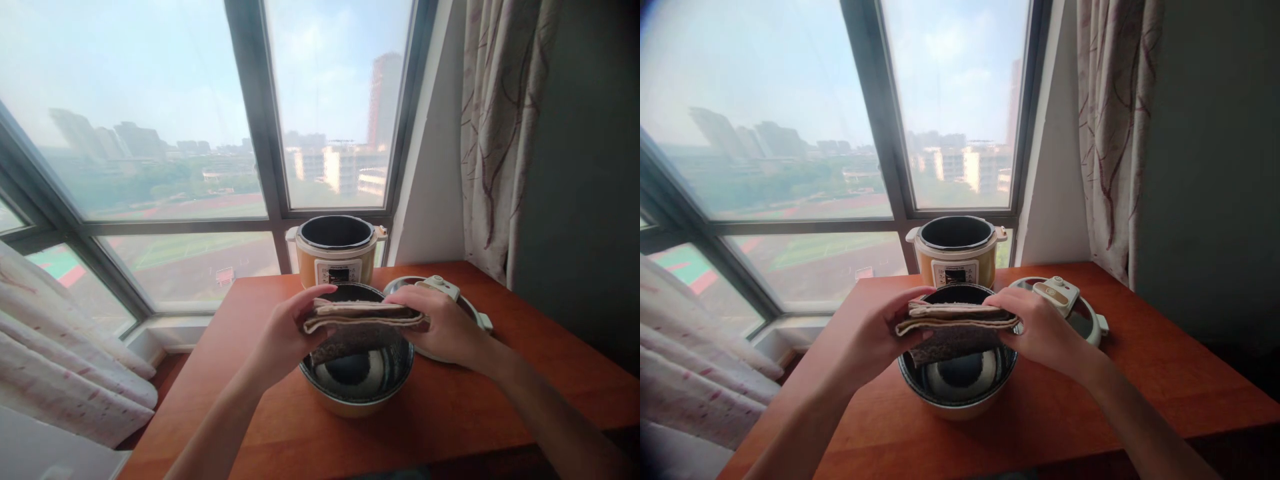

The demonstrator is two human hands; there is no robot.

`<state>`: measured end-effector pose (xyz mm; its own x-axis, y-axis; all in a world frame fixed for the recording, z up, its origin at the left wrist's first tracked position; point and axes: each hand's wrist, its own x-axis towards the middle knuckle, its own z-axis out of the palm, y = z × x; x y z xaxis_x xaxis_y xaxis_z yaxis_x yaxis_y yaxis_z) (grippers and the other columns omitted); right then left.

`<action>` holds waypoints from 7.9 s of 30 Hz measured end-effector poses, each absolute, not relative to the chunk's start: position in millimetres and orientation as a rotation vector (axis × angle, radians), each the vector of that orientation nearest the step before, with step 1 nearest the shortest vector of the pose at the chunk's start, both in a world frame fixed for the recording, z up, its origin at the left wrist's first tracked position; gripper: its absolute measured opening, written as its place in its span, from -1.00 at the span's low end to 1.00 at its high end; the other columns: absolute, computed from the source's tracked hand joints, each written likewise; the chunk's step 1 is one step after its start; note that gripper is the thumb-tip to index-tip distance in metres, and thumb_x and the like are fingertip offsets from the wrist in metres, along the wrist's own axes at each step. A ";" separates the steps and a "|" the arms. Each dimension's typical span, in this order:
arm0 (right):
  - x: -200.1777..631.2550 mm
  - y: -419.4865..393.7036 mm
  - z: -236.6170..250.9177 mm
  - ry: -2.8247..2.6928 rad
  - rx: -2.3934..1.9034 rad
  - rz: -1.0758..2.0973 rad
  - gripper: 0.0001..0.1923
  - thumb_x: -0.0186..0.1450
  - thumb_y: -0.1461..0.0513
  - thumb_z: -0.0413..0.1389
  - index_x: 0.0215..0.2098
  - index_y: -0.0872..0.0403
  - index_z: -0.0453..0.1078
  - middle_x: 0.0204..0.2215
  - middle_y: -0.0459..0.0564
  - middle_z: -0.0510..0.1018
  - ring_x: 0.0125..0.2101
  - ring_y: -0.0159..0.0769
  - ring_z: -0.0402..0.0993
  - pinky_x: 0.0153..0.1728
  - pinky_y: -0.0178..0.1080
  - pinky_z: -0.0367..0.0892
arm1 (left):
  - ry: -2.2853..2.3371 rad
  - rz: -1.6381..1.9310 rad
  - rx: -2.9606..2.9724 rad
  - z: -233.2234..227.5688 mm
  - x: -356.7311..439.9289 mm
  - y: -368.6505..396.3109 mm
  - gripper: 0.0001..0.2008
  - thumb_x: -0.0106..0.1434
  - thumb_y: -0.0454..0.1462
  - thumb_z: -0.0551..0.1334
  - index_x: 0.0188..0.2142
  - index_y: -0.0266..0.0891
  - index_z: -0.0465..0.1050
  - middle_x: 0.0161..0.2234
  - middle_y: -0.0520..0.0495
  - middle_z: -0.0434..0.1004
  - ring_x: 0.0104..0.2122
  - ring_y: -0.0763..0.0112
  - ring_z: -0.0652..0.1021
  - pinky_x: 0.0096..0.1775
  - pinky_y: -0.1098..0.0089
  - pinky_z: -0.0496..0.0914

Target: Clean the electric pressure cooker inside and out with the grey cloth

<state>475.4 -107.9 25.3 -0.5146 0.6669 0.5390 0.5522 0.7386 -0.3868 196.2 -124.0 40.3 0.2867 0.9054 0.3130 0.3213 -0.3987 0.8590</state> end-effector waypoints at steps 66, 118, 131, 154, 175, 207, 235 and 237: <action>397.1 -171.9 -32.2 -2.518 -1.231 0.250 -0.74 0.14 0.35 0.20 -0.18 0.07 0.41 -0.19 0.02 0.52 -0.15 -0.09 0.34 -0.04 -0.06 0.17 | 1.281 1.148 2.550 -55.6 199.1 -178.8 -0.78 0.38 -0.40 -0.01 -0.38 -0.17 0.28 -0.37 0.01 0.47 -0.23 0.33 0.51 0.30 -0.04 -0.09; 439.4 -145.2 -42.3 -2.552 -0.758 0.282 -0.82 0.25 0.29 0.16 -0.16 0.05 0.38 -0.20 -0.03 0.55 -0.13 -0.20 0.38 0.00 -0.12 0.23 | 1.415 1.633 2.357 -77.4 194.5 -177.8 -0.85 0.22 -0.41 0.11 -0.26 -0.12 0.26 -0.50 0.12 0.37 -0.47 0.39 0.48 0.11 0.11 0.35; 452.9 -139.2 -28.3 -2.556 -0.925 0.312 -0.68 0.09 0.33 0.17 -0.16 0.04 0.41 -0.17 -0.02 0.53 -0.06 -0.15 0.35 0.21 -0.01 0.07 | 1.290 1.625 2.479 -81.9 184.7 -169.5 -0.77 0.20 -0.45 0.07 -0.21 -0.15 0.33 -0.45 0.04 0.43 -0.38 0.33 0.51 0.10 0.07 0.34; 423.5 -161.3 -21.7 -2.631 -0.891 0.445 -0.65 0.04 0.33 0.14 -0.17 0.05 0.35 -0.15 -0.03 0.53 -0.09 -0.15 0.34 0.01 -0.13 0.19 | 1.159 1.548 2.445 -68.0 173.8 -159.5 -0.79 0.24 -0.48 0.02 -0.40 -0.17 0.28 -0.56 0.15 0.34 -0.54 0.52 0.42 -0.06 0.29 0.33; 454.9 -121.7 -14.3 -2.717 -0.873 0.289 -0.60 -0.08 0.35 0.13 -0.23 0.06 0.40 -0.21 0.00 0.51 -0.12 -0.14 0.36 0.18 -0.02 0.03 | 0.989 1.487 2.428 -66.3 161.0 -139.0 -0.81 0.20 -0.46 -0.01 -0.46 -0.17 0.20 -0.57 0.12 0.25 -0.53 0.48 0.33 -0.08 0.22 0.33; 419.0 -170.6 -4.3 -2.816 -1.123 0.438 -0.74 -0.01 0.28 0.17 -0.31 0.05 0.33 -0.21 0.00 0.53 -0.20 -0.12 0.36 -0.19 -0.13 0.20 | 0.891 1.040 2.911 -58.9 148.1 -155.2 -0.78 0.28 -0.46 -0.03 -0.41 -0.16 0.25 -0.51 0.03 0.24 -0.41 0.35 0.34 0.04 0.12 0.32; 399.2 -171.4 -22.5 -2.690 -1.153 0.337 -0.72 -0.03 0.22 0.14 -0.31 0.08 0.36 -0.22 0.09 0.51 -0.23 -0.08 0.32 -0.14 -0.06 0.20 | 1.213 1.446 2.718 -75.6 187.7 -187.7 -0.77 0.25 -0.48 -0.02 -0.33 -0.18 0.32 -0.42 -0.05 0.45 -0.31 0.33 0.51 0.08 0.18 0.36; 400.2 -170.9 -23.4 -2.689 -1.132 0.329 -0.73 0.00 0.23 0.13 -0.29 0.09 0.37 -0.21 0.08 0.51 -0.21 -0.08 0.33 -0.13 -0.07 0.21 | 1.178 1.395 2.712 -73.1 183.2 -183.2 -0.77 0.25 -0.49 -0.03 -0.36 -0.17 0.29 -0.46 -0.02 0.40 -0.38 0.37 0.47 0.04 0.18 0.39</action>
<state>400.2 -170.9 -23.4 -0.6846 0.7219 0.1013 0.6761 0.6807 -0.2820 183.2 -183.2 -73.1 0.3788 0.5413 0.7507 0.6495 -0.7333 0.2010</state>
